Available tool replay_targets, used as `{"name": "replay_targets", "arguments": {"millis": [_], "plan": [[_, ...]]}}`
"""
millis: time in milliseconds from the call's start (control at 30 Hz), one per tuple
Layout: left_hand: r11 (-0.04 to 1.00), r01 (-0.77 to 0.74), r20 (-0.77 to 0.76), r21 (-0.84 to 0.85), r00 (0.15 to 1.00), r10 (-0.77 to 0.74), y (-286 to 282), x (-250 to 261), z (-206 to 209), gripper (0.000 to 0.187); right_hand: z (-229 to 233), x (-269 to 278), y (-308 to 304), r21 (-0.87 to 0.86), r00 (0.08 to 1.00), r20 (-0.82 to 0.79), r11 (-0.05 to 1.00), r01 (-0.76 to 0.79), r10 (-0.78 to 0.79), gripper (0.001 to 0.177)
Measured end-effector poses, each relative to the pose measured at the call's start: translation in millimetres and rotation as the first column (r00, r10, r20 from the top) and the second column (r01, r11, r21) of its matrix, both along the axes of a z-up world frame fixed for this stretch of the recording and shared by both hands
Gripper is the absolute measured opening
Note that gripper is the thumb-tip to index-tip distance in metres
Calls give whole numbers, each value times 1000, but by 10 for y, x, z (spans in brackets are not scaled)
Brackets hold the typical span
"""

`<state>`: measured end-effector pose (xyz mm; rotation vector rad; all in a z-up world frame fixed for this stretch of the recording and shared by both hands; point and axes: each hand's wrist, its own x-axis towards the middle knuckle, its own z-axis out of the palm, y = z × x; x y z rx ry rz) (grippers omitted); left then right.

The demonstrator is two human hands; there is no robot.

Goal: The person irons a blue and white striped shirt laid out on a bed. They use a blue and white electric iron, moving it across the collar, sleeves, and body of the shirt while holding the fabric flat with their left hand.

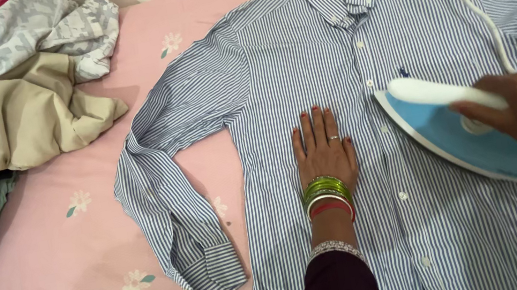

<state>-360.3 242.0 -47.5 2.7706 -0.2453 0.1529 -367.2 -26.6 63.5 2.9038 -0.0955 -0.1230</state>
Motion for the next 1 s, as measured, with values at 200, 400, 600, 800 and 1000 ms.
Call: {"name": "replay_targets", "arguments": {"millis": [200,400,600,800,1000], "plan": [[1000,-1,-1,-2,1000,1,-20,-18,0,65,144,-4,40,87,997,-72,996,24,-17,47],[1000,-12,3,3,1000,12,-9,20,-30,64,124,-172,111,5,993,-110,999,49,-48,54],[1000,-6,-14,22,1000,6,-14,30,-35,63,265,1,309,-33,997,-64,999,38,-40,59],[1000,-7,40,8,999,6,-15,4,-32,62,432,127,490,29,969,-222,993,114,-105,60],[1000,-9,2,-2,1000,9,-9,30,-46,61,435,-244,467,76,954,-267,984,164,-138,60]]}}
